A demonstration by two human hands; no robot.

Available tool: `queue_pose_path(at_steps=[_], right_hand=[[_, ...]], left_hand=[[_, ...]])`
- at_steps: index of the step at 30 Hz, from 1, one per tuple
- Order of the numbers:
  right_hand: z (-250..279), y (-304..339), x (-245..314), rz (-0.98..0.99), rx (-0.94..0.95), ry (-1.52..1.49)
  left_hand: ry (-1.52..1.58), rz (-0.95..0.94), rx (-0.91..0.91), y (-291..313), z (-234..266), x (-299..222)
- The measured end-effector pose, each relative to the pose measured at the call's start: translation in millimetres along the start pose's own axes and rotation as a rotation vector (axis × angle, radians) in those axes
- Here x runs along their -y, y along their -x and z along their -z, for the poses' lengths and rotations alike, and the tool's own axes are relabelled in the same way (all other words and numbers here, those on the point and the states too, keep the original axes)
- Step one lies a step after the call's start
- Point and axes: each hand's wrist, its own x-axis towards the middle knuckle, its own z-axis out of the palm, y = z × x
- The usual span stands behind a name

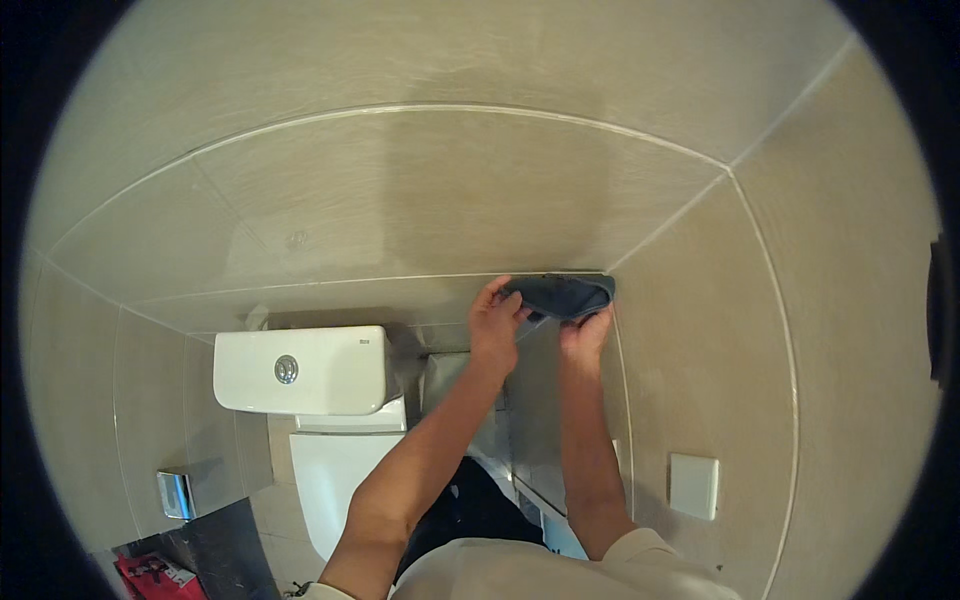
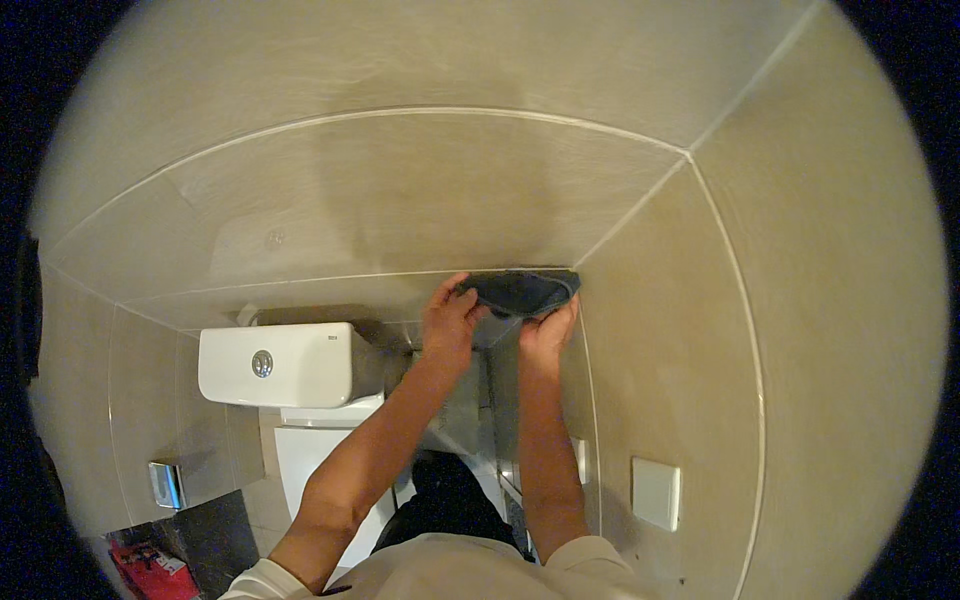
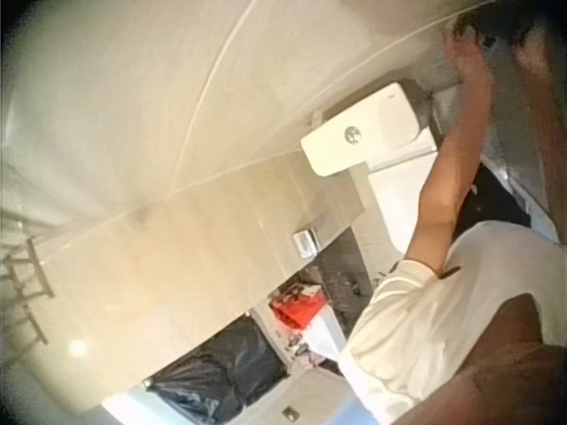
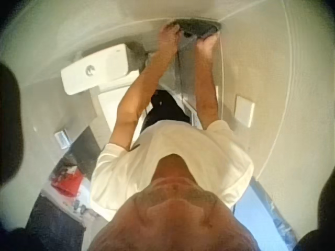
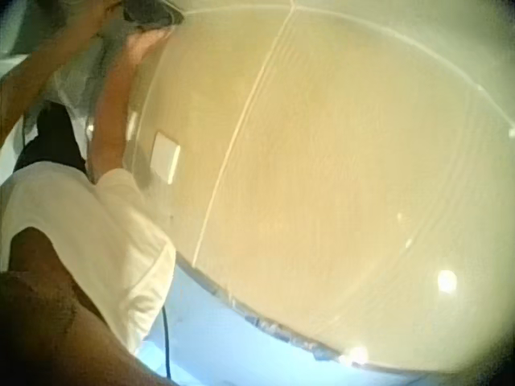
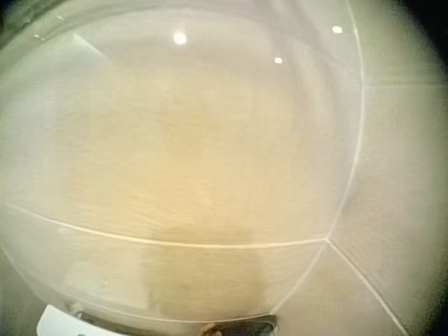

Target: The person retrieves a dark cloth from a red bag, wets it at the sink, and wipes the bathroom walls, toilet tank, and shower door. The person uses the cloth to clean multiple surfaces in the bathroom.

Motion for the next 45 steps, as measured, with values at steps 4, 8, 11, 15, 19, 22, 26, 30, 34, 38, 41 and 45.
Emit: queue_pose_path(at_steps=[4, 8, 11, 15, 19, 22, 26, 30, 34, 38, 41, 45], right_hand=[[11.4, -1.0, 29.2, 0.068, 0.264, -0.129], [5.3, 47.1, 38.6, 0.070, 0.282, -0.116], [20.8, 76.5, 39.1, -0.018, 0.268, -0.082], [41.6, 106.1, 44.7, -0.096, 0.200, -0.155], [65.9, 110.1, 49.8, -0.082, 0.158, -0.241], [84.6, 108.0, 56.3, -0.080, 0.167, -0.288], [76.8, 114.2, 69.0, -0.141, 0.007, -0.288], [71.2, 118.0, 70.7, -0.198, 0.015, -0.367], [73.5, 114.7, 71.6, -0.169, 0.011, -0.300], [81.1, 114.8, 76.6, -0.171, 0.028, -0.189], [86.0, 116.7, 77.4, -0.180, 0.073, -0.187], [89.1, 123.0, 75.1, -0.122, -0.175, -0.091]], left_hand=[[-0.001, -0.030, 0.234, 19.2, -8.1, -18.3], [0.081, -0.053, 0.320, 47.6, -8.6, -24.9], [0.054, -0.039, 0.307, 56.7, 4.7, -13.3], [0.095, 0.101, 0.254, 74.5, 4.6, 2.3], [0.136, 0.183, 0.293, 77.8, 5.7, 22.3], [-0.039, 0.180, 0.260, 70.2, -5.7, 40.7], [-0.223, 0.056, 0.285, 63.1, -17.8, 53.8], [-0.248, -0.015, 0.277, 55.6, -12.5, 62.6], [-0.258, -0.038, 0.247, 54.6, -20.7, 79.7], [-0.352, -0.097, 0.252, 38.4, -15.5, 106.7], [-0.409, -0.069, 0.220, 36.8, -19.5, 123.1], [-0.530, -0.044, 0.224, 33.4, -24.2, 141.0]])
